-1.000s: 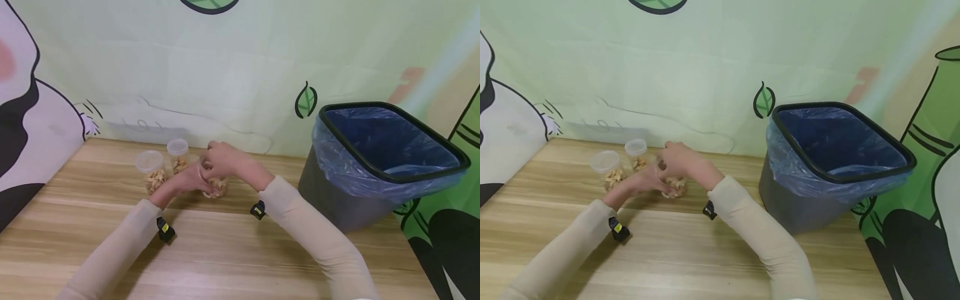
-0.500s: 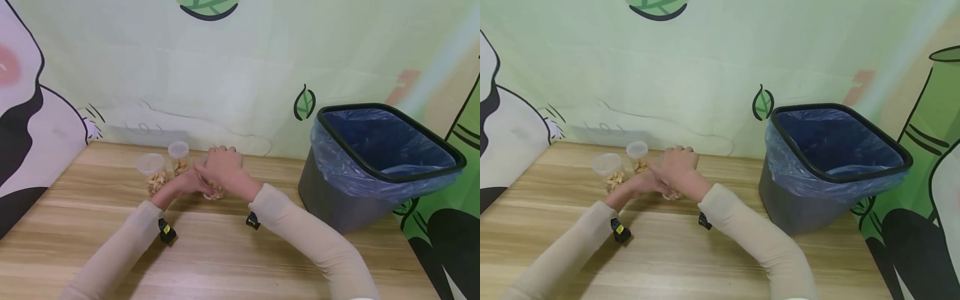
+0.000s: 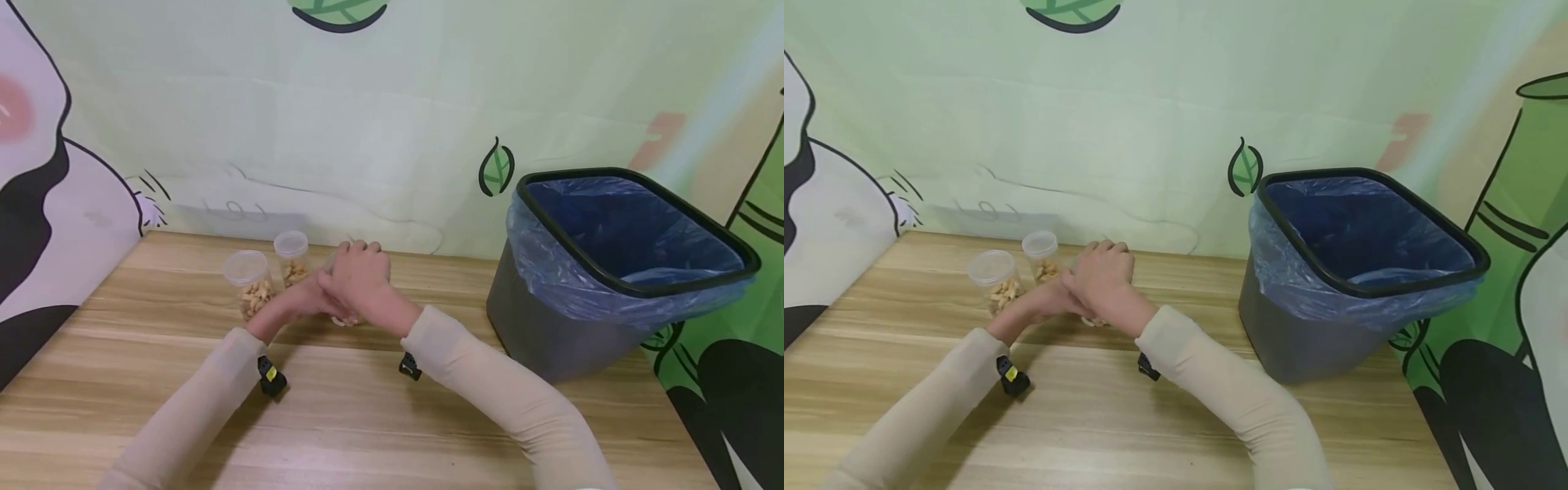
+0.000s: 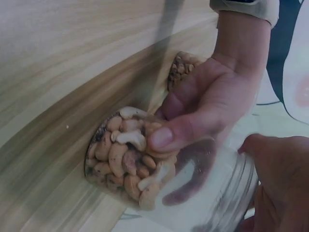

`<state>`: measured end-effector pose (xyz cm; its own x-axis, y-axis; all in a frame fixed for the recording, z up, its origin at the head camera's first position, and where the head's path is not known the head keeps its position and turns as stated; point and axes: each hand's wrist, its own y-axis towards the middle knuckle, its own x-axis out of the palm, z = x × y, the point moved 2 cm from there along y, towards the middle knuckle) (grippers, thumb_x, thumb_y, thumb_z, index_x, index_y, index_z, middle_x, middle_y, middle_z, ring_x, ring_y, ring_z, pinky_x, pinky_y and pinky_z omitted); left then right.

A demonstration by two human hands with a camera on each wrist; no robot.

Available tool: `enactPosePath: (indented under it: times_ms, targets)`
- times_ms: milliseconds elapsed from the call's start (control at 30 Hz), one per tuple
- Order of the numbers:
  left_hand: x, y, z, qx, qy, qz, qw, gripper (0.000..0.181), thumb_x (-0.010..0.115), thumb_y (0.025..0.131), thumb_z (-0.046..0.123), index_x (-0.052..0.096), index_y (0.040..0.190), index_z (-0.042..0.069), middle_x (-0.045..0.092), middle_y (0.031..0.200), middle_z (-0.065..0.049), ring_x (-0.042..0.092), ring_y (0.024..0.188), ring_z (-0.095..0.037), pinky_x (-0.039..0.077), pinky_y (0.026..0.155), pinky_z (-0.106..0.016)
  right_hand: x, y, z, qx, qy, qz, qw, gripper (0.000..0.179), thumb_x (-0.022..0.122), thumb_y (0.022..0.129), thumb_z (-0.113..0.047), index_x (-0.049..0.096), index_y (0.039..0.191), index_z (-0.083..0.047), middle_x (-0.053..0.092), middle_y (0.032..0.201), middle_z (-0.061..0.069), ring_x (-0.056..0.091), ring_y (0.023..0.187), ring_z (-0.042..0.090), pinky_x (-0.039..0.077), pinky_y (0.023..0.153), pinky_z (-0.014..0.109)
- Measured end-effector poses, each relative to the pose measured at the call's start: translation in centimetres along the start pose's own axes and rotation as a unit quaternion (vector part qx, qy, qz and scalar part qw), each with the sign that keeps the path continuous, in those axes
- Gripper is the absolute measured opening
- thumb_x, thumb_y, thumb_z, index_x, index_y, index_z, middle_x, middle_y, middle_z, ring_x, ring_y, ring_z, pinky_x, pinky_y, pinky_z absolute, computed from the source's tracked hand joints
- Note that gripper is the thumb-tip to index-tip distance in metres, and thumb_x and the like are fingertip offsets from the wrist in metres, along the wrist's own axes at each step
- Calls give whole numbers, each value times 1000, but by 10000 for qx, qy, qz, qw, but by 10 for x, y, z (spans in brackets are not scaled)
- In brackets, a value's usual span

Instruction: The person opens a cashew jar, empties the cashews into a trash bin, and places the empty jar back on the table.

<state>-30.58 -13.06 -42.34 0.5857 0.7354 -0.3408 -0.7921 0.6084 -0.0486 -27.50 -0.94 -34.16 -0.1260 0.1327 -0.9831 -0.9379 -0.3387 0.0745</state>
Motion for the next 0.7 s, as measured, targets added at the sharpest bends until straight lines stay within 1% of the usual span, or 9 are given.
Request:
enactPosePath:
  times_ms: [33,67,133,200,267,333,467,600,700]
  targets:
    - [0,0,-1,0,-23,-12,10000,51,83,82,0,60,128,-3,71,104,-11,67,87,-18,57,78,-31,0,0,2,-161,-22,29,9999,58,33,103,-54,62,113,-5,62,92,12,57,78,25,49,54,34]
    - [0,0,-1,2,-54,-20,10000,61,82,82,-2,55,136,-3,70,111,-13,67,88,-19,57,78,-31,-1,0,4,-336,-41,30,9994,56,34,103,-54,62,112,-6,62,92,11,57,77,25,51,55,35]
    - [0,-1,-1,48,-100,-36,9999,82,81,81,-5,39,150,0,61,132,-17,65,96,-19,57,81,-30,-2,1,9,-737,31,-1,9973,50,36,103,-51,61,110,-8,61,92,10,56,78,25,52,57,35]
    - [0,-1,-1,91,-123,-32,9999,99,82,79,-7,25,159,5,47,150,-17,61,107,-20,56,84,-30,-4,2,15,-1198,153,-101,9926,47,40,102,-49,61,116,-9,62,98,9,56,83,25,54,63,37]
    - [0,-1,0,78,-151,-50,9998,104,83,78,-7,22,160,9,37,157,-14,57,114,-21,55,87,-31,-8,3,21,-1629,386,-319,9854,49,44,102,-49,60,127,-11,62,110,10,57,92,27,55,74,39]
    - [0,-1,0,38,-139,-59,9999,94,85,77,-4,35,155,9,43,154,-11,56,116,-20,53,90,-30,-11,5,27,-1992,654,-603,9759,51,49,102,-48,57,138,-13,59,125,12,57,105,29,54,87,42]
    - [1,0,1,21,-84,-109,9999,70,88,76,1,53,137,8,61,131,-6,61,106,-18,52,90,-32,-19,10,34,-2646,969,-1070,9535,58,58,101,-40,48,151,-13,48,149,15,50,131,32,41,111,43]
    - [2,-1,1,-50,-36,-158,9999,58,87,77,2,58,126,4,69,109,-8,68,89,-23,55,85,-35,-24,12,37,-3241,922,-1227,9335,60,62,100,-32,45,153,-11,45,153,15,46,137,29,34,117,41]
    - [2,-2,1,-133,141,-128,9997,60,88,77,6,56,128,5,67,113,-7,64,98,-22,49,91,-36,-29,13,38,-3570,817,-1244,9222,59,69,95,-27,49,150,-14,47,151,10,46,136,26,34,117,38]
